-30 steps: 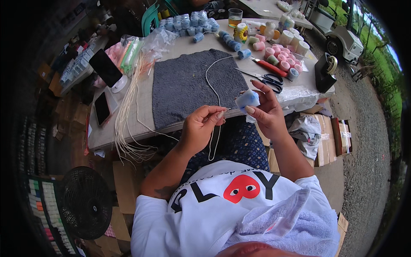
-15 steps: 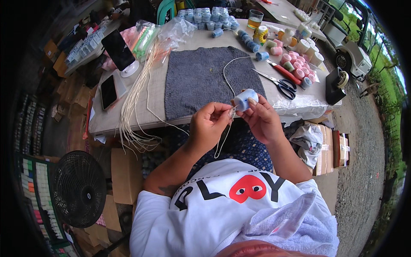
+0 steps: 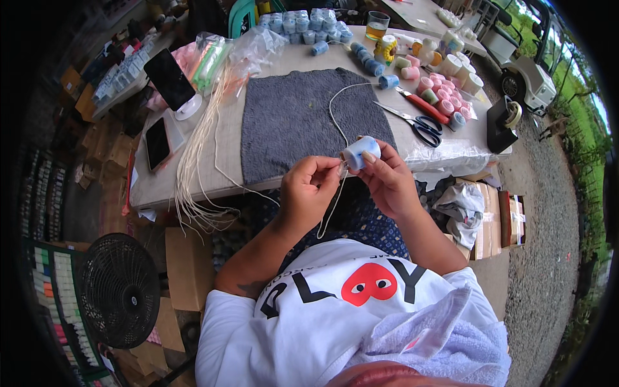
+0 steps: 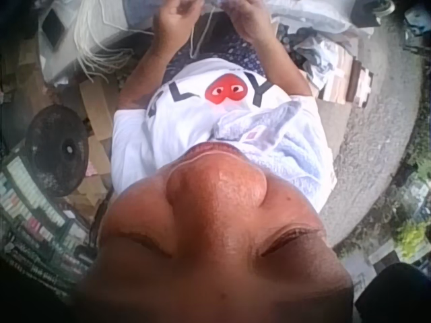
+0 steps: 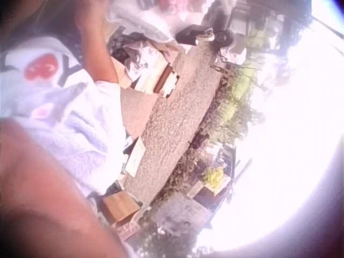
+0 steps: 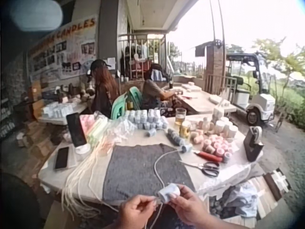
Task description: The person sits at a table and assembles small decorative items by wrapping white string around small cylindrical objects. They pick up objects, wrap the string, and place them on the table. Scissors are used to cut the string.
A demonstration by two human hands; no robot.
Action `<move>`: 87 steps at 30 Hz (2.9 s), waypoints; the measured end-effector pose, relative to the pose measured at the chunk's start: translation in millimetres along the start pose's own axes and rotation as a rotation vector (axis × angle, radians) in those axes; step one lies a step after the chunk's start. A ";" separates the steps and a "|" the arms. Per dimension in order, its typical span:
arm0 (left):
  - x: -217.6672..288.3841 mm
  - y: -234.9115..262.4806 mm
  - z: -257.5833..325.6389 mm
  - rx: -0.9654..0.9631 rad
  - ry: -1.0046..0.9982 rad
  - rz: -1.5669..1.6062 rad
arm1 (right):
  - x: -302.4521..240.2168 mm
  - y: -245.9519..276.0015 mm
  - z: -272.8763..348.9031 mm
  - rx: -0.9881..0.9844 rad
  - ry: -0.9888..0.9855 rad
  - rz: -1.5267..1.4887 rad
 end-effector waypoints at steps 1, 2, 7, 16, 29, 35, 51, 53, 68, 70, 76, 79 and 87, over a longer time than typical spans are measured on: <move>4.7 -1.5 0.1 -0.012 -0.017 -0.019 | 1.6 2.1 -0.1 -0.004 0.002 0.000; 7.5 -3.0 0.3 -0.023 -0.034 -0.038 | 2.6 3.3 0.0 -0.008 0.004 0.001; -4.3 -12.5 -2.2 -0.157 0.033 0.237 | -14.7 -4.3 6.0 0.002 0.128 0.197; -28.8 -24.3 15.3 -0.396 0.265 0.138 | -36.8 -3.1 8.8 -0.006 0.237 0.285; -50.2 6.2 53.9 -0.422 0.419 0.065 | 30.7 -36.6 31.3 -0.294 0.403 1.071; -71.2 84.7 64.4 -0.059 0.491 0.368 | 119.7 -13.0 35.1 -0.714 0.191 1.143; -48.7 37.8 30.4 -0.118 0.695 1.039 | -38.1 -65.6 36.4 -0.323 0.489 1.204; -42.5 26.0 24.9 -0.129 0.673 1.001 | -42.5 -51.5 38.8 -0.215 0.492 1.210; -25.3 4.1 7.9 -0.181 0.344 0.562 | -34.8 -49.6 38.5 -0.225 0.432 1.023; -24.7 1.4 7.0 -0.170 0.350 0.575 | -39.7 -56.8 35.2 -0.279 0.589 1.131; -38.9 16.4 1.9 0.031 0.612 1.035 | -48.6 -41.3 35.4 -0.118 0.517 1.093; -30.0 11.7 0.3 -0.108 0.619 1.244 | -48.7 -48.6 38.5 -0.177 0.494 1.065; -29.8 5.4 8.8 -0.160 0.640 1.226 | -36.1 -46.8 38.8 -0.237 0.495 1.030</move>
Point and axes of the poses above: each hand's wrist, its own z-axis away from the middle knuckle, its own y-axis out of the back of the hand, x = y × z, the point moved 9 cm from there along -z, towards the middle knuckle, and after that the axes turned 5 degrees about x, right-handed, at the moved point
